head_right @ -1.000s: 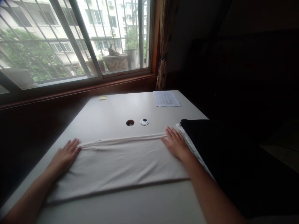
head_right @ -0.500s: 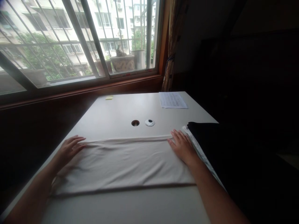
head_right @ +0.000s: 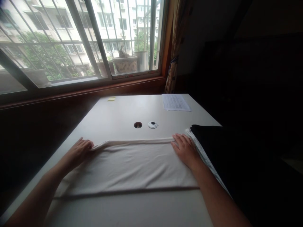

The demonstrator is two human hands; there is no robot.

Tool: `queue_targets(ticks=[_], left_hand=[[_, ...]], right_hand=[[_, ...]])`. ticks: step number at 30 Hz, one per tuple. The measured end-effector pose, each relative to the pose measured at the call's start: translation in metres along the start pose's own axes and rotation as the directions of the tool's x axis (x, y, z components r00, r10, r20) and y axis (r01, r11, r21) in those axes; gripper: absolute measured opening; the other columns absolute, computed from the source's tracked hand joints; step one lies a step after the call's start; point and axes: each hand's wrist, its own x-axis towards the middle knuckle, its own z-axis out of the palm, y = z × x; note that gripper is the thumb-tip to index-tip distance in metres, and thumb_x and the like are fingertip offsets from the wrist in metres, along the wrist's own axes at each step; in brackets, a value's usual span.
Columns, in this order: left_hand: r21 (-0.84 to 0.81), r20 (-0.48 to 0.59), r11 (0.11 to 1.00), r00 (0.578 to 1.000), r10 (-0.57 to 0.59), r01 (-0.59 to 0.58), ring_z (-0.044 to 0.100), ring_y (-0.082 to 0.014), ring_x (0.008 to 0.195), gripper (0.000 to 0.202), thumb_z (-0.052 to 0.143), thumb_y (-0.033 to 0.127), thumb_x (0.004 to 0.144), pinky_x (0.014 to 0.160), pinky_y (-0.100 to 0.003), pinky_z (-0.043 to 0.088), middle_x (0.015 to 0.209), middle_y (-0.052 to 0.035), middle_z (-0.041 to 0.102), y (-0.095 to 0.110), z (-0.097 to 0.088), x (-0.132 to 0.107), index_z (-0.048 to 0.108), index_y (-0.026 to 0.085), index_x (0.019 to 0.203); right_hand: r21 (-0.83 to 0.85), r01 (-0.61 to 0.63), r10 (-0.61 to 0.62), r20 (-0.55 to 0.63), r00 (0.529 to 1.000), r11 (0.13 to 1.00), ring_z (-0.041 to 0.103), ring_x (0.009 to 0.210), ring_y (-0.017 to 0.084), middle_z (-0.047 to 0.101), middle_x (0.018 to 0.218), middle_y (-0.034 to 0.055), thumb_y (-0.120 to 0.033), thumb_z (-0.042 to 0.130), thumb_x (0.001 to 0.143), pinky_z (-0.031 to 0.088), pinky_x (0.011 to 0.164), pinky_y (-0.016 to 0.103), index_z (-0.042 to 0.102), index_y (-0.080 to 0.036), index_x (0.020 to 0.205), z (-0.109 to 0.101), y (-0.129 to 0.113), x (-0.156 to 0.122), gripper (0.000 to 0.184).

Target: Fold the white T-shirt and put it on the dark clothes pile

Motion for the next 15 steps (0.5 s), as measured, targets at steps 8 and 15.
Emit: queue_targets(ticks=[8, 15], left_hand=[[0.125, -0.064, 0.987, 0.992, 0.105, -0.096, 0.060, -0.0254, 0.100, 0.017, 0.045, 0.016, 0.102, 0.100, -0.044, 0.047, 0.107, -0.0065, 0.066, 0.032, -0.009, -0.024, 0.061, 0.022, 0.103], [0.162, -0.104, 0.985, 0.994, -0.034, 0.051, 0.060, -0.0290, 0.103, 0.023, 0.041, 0.023, 0.104, 0.094, -0.046, 0.048, 0.117, -0.0095, 0.067, 0.022, -0.006, -0.022, 0.063, 0.022, 0.112]], right_hand=[[0.005, 0.004, -0.004, 0.011, 1.000, 1.000, 0.050, 0.134, 0.033, 0.061, 0.142, 0.0133, -0.045, 0.038, 0.102, 0.035, 0.116, 0.051, 0.063, -0.016, 0.136, -0.003, -0.001, 0.001, 0.052], [-0.004, -0.006, 0.007, 0.024, 1.000, 1.000, 0.049, 0.135, 0.033, 0.061, 0.143, 0.0125, -0.045, 0.037, 0.101, 0.034, 0.116, 0.052, 0.063, -0.017, 0.136, -0.005, -0.003, 0.001, 0.052]])
